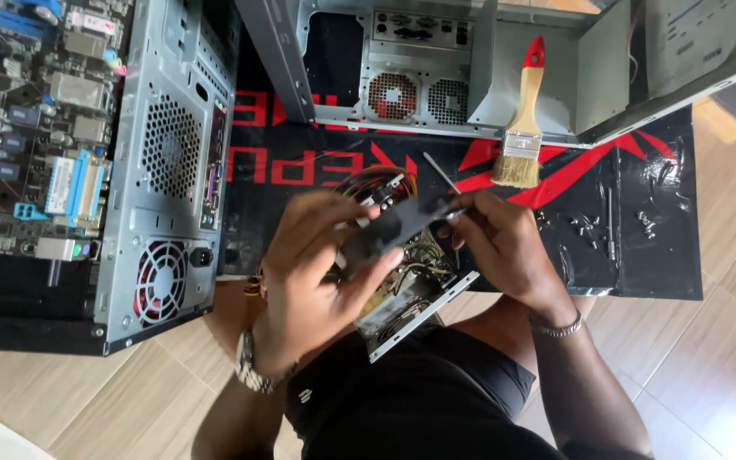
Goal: Cleaning a computer fan with a brush and inspecting/manipulating the internal components of a power supply unit.
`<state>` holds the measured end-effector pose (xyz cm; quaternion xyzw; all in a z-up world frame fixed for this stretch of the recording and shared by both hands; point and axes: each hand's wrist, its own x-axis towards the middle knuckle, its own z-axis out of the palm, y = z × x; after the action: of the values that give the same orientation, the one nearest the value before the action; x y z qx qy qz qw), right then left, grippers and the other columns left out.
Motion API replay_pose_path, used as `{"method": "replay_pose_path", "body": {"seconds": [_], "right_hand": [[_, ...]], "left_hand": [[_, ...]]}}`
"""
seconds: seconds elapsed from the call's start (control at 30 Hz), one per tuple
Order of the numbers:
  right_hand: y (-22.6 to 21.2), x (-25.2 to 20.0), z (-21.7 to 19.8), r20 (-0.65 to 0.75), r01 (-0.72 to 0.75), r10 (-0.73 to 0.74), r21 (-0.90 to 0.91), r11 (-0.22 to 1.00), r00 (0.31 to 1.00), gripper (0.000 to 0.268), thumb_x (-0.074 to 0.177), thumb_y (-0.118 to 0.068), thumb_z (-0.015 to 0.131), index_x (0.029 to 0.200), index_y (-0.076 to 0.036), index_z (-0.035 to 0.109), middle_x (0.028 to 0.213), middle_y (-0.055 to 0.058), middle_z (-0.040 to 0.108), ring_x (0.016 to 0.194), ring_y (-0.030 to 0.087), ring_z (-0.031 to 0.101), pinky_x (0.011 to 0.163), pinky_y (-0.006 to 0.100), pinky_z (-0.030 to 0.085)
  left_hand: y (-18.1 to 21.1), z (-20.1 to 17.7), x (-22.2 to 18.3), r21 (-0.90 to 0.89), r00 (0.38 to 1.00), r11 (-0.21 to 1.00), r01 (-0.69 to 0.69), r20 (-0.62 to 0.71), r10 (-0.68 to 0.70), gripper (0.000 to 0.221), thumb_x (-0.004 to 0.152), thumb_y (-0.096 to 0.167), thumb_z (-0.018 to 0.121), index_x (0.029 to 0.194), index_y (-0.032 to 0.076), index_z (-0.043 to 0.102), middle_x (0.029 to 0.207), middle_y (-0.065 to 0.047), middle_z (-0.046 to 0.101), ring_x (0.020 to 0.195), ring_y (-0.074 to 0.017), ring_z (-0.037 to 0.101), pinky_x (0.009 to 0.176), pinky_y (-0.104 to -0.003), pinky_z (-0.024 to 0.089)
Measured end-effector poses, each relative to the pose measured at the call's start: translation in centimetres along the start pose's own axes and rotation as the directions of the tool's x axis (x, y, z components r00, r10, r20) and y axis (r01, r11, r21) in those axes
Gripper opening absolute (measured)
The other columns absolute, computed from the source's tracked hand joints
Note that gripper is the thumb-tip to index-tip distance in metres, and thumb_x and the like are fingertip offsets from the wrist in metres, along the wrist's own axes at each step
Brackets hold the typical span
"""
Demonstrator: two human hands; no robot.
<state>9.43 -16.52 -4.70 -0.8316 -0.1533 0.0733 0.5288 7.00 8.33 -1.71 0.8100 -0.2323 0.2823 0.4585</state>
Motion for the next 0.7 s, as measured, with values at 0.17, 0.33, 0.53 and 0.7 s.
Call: {"method": "replay_pose_path", "body": {"seconds": [0.17,0.33,0.53,0.7], "right_hand": [[1.3,0.5,-0.2,0.053,-0.083,0.076,0.148,0.986,0.996,0.018,0.104,-0.013,0.057,0.093,0.002,0.059,0.077,0.012,0.071,0.064,0.014,0.066,0.06,0.024,0.054],[0.7,0.7,-0.1,0.122,-0.135,0.119,0.132,0.982,0.985,0.01,0.097,-0.01,0.07,0.094,-0.002,0.065,0.076,0.006,0.069,0.065,0.01,0.064,0.06,0.02,0.052],[-0.3,2.3,0.0,0.185,0.14,-0.138,0.003,0.99,0.973,0.012,0.095,-0.011,0.071,0.094,0.0,0.07,0.07,0.006,0.071,0.059,0.01,0.068,0.055,0.019,0.056],[0.2,3.6,-0.2,0.255,0.341,-0.299,-0.141,0.93,0.92,0.011,0.093,-0.01,0.074,0.094,0.001,0.073,0.084,0.007,0.077,0.072,0.014,0.075,0.06,0.023,0.058]], "left_hand": [[-1.3,-0.2,2.0,-0.042,0.99,0.999,-0.005,0.14,0.011,0.028,0.092,0.02,0.078,0.101,-0.004,0.066,0.104,-0.013,0.072,0.098,-0.0296,0.065,0.089,-0.042,0.052],[-1.5,-0.2,2.3,-0.117,0.995,0.993,0.03,0.1,-0.018,0.023,0.095,0.017,0.074,0.098,-0.004,0.066,0.096,-0.014,0.069,0.091,-0.0282,0.066,0.084,-0.038,0.054],[-2.4,-0.3,1.7,-0.118,0.997,0.991,0.065,0.042,-0.06,0.021,0.097,0.017,0.074,0.096,-0.001,0.064,0.08,-0.008,0.058,0.079,-0.0217,0.062,0.077,-0.034,0.052],[-3.0,-0.3,1.4,-0.126,0.998,0.991,0.051,0.029,-0.048,0.022,0.097,0.017,0.073,0.091,-0.002,0.062,0.086,-0.011,0.064,0.082,-0.0228,0.065,0.074,-0.033,0.053]]}}
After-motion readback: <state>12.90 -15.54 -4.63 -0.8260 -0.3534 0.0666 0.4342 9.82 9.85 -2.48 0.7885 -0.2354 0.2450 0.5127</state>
